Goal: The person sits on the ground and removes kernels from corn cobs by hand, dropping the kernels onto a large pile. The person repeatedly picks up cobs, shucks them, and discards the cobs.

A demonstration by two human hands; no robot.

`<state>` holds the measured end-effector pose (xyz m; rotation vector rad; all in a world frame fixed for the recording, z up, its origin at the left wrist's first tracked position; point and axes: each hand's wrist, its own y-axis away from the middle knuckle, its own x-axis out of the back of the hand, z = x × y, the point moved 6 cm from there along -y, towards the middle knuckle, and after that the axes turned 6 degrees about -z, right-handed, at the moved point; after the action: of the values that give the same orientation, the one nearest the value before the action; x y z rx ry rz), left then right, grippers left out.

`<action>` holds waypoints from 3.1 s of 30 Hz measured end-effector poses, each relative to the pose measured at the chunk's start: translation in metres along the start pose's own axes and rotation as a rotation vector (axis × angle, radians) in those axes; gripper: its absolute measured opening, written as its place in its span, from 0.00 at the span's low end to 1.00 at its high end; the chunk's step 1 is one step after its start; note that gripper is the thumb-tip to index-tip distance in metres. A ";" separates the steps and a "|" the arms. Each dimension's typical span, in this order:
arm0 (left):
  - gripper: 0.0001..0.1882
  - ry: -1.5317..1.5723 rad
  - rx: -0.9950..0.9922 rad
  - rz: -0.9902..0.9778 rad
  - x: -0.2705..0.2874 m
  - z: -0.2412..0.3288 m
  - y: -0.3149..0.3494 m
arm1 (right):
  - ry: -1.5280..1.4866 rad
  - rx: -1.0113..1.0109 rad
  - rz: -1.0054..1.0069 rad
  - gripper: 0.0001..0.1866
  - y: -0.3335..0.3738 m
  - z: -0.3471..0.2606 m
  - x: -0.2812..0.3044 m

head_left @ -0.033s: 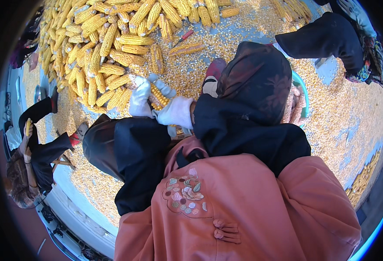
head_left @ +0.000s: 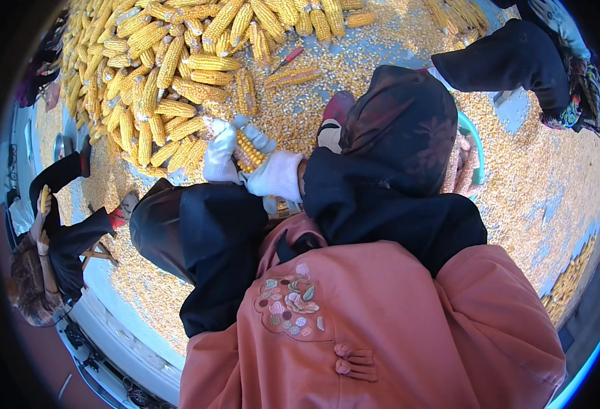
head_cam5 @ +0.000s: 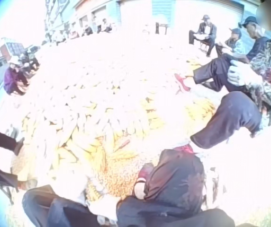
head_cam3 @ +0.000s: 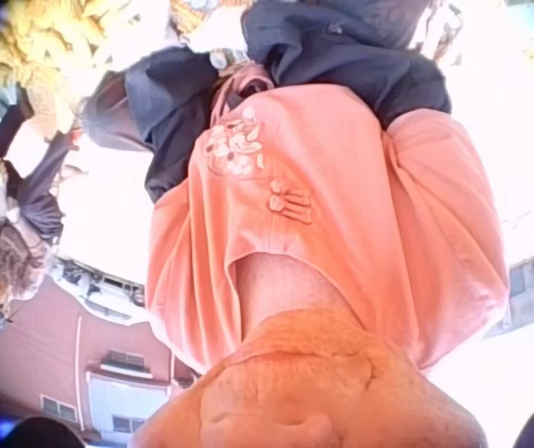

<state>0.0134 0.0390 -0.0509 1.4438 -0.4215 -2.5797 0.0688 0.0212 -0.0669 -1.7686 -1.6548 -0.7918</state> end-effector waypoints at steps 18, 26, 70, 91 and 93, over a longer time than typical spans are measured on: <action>0.13 0.096 0.059 0.079 0.020 -0.003 -0.003 | 0.086 -0.080 -0.095 0.06 0.000 -0.017 0.023; 0.04 0.034 0.085 0.199 0.022 -0.006 -0.005 | 0.221 0.022 -0.091 0.07 0.004 -0.022 0.022; 0.25 -0.338 -0.266 0.621 0.034 0.041 0.026 | -1.641 -0.687 0.479 0.32 0.035 0.021 0.065; 0.20 -0.264 -0.320 0.410 -0.006 0.030 0.072 | -1.792 -0.426 0.444 0.40 0.024 0.003 0.059; 0.19 -0.304 -0.279 0.363 -0.011 0.023 0.069 | -1.748 -0.290 0.381 0.35 0.022 -0.010 0.064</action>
<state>-0.0001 -0.0199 -0.0086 0.8028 -0.3088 -2.4382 0.0940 0.0541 -0.0129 -3.1171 -1.8423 1.1694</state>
